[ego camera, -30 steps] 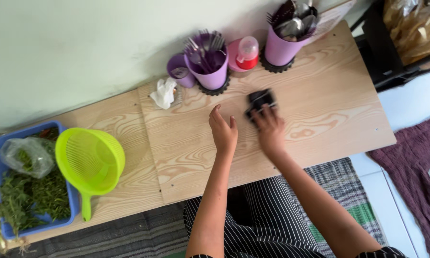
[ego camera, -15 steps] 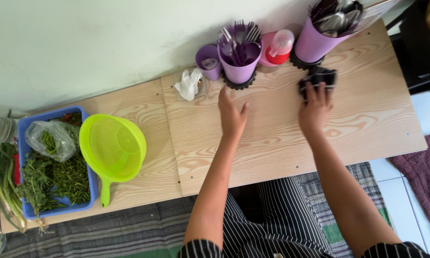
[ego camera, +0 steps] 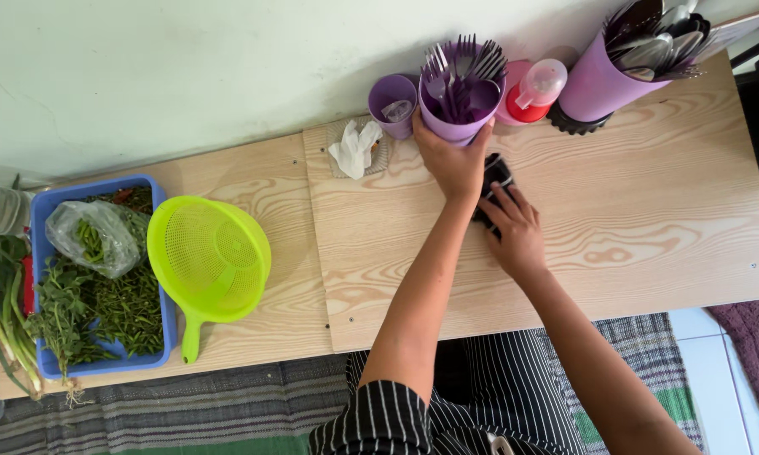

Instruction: The person organizes vegetables on a counter by wiping the surface with a cloth, transferring spinach into a plastic bag, and then gathering green onions and kangkung into a pink basket.

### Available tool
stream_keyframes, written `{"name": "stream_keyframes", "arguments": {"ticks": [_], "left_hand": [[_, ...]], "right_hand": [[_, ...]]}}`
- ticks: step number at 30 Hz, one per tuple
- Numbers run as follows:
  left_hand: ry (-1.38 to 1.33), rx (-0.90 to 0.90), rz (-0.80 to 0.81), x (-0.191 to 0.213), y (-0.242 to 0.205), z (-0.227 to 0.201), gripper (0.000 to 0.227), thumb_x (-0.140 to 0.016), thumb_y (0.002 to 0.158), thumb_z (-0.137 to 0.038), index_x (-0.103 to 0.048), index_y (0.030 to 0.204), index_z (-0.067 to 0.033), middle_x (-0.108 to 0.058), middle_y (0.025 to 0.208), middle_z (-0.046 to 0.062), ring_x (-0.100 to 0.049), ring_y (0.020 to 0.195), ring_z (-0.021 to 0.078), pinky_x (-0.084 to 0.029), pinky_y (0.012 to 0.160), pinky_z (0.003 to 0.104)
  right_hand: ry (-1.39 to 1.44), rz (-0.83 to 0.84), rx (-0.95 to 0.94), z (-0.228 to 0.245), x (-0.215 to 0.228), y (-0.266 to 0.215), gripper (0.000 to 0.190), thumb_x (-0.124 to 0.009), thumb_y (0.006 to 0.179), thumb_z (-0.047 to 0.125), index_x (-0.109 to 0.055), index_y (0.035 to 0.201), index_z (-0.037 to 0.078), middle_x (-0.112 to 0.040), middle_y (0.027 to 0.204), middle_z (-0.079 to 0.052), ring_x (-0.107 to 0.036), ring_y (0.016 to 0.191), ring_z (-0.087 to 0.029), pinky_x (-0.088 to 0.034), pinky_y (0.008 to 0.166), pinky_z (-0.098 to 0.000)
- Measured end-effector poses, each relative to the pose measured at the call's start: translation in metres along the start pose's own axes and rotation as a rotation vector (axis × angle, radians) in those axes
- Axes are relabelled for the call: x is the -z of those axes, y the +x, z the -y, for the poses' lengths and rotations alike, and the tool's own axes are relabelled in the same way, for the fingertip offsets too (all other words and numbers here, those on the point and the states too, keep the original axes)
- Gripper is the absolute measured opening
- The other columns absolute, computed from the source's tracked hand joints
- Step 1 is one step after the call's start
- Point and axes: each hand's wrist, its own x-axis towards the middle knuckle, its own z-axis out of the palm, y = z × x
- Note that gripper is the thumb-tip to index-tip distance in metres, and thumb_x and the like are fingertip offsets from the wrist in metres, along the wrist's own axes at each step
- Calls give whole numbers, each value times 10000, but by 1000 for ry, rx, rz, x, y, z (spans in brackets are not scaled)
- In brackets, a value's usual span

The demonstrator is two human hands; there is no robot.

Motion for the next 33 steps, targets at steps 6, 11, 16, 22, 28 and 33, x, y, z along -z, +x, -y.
{"name": "stream_keyframes", "arguments": {"ticks": [6, 11, 16, 22, 28, 33], "left_hand": [[-171, -47, 306, 72, -14, 6, 1052, -870, 755, -472, -389, 1541, 36, -561, 1458, 172, -597, 1353, 302, -547, 1160, 396], [-146, -49, 382, 141, -14, 10, 1022, -916, 766, -387, -382, 1537, 21, -551, 1456, 174, -625, 1328, 293, -540, 1156, 401], [-159, 41, 390, 158, -13, 8, 1052, -916, 776, -327, -308, 1569, 4, -500, 1506, 190, -594, 1356, 294, -537, 1132, 391], [-59, -28, 405, 166, -9, 15, 1034, -920, 765, -291, -328, 1553, 21, -522, 1475, 215, -593, 1333, 322, -515, 1107, 406], [24, 1, 409, 166, -18, 25, 885, -895, 813, -279, -421, 1506, 0, -621, 1388, 185, -650, 1255, 324, -532, 1043, 417], [70, -52, 395, 161, -21, 29, 843, -906, 792, -282, -457, 1446, 3, -659, 1303, 185, -678, 1178, 338, -544, 988, 417]], "right_hand": [[-14, -72, -99, -6, -4, 25, 639, -728, 811, 64, -641, 1426, 213, -506, 1578, -124, -413, 1444, -393, -341, 1152, -548], [7, -2, 74, -12, -30, 52, 604, -749, 807, 77, -593, 1385, 154, -450, 1625, -138, -383, 1499, -402, -345, 1166, -545], [-149, 17, 104, 5, -60, 112, 778, -686, 857, -24, -507, 1574, 217, -376, 1656, -183, -348, 1507, -430, -348, 1160, -541], [-105, 67, 53, 18, -63, 161, 747, -672, 834, 27, -500, 1534, 225, -345, 1606, -211, -314, 1452, -474, -320, 1137, -584], [-46, 83, 108, 9, -37, 96, 612, -735, 867, 134, -550, 1448, 195, -408, 1613, -154, -367, 1477, -413, -361, 1131, -552], [-94, -2, -67, -31, 11, 24, 657, -730, 835, 111, -585, 1468, 206, -469, 1591, -148, -403, 1471, -391, -364, 1145, -542]]}}
